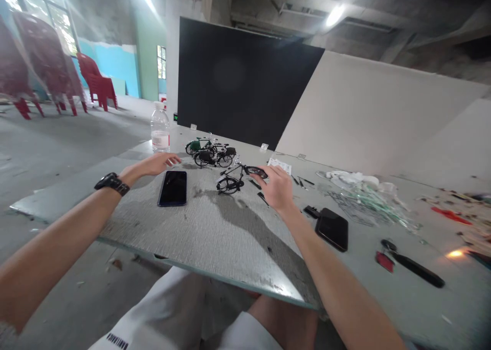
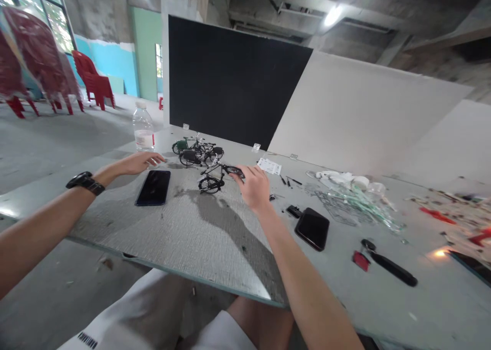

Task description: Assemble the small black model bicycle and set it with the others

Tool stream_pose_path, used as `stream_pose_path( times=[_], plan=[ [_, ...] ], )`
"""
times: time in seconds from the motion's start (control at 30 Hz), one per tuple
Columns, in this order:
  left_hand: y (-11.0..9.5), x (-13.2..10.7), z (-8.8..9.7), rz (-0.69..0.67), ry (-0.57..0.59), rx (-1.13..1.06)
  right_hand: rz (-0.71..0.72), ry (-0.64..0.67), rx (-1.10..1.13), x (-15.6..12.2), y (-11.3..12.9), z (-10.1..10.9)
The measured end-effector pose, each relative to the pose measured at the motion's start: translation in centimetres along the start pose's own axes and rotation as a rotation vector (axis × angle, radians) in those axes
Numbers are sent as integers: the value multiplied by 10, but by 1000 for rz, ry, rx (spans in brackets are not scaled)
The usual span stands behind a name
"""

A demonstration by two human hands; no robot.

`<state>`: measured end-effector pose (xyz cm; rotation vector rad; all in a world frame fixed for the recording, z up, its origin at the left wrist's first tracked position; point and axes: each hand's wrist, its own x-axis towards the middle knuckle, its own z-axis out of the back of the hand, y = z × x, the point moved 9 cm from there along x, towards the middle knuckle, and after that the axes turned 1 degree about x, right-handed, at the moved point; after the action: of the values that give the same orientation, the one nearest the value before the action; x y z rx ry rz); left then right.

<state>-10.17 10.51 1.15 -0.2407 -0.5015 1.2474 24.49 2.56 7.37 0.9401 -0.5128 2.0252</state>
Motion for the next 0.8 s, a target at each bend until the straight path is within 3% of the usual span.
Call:
stream_pose_path(
  times=[0.1, 0.17, 0.23, 0.33, 0.4, 0.53, 0.67, 0.8],
  plan=[
    [-30, -5, 1, -85, -33, -151, -7, -4, -3, 0, 1, 0],
    [-62, -14, -7, -129, -19, -346, -17, -30, -14, 0, 1, 3],
    [-106, -25, -25, -194, 53, -506, -27, -57, -23, 1, 3, 6],
    [-170, -37, -67, -249, 257, -665, -22, -92, -41, 1, 7, 9],
    [-197, -36, -89, -214, 314, -830, -12, -115, -56, 0, 11, 12],
    [-213, -20, -113, -62, 232, -1154, 17, -107, -71, -3, 21, 14],
    [-217, -16, -110, -81, 139, -1344, 67, -35, -72, -6, 34, 6],
    [-206, -19, -108, 9, 100, -1455, 109, 0, -88, -9, 45, -2]
  ],
)
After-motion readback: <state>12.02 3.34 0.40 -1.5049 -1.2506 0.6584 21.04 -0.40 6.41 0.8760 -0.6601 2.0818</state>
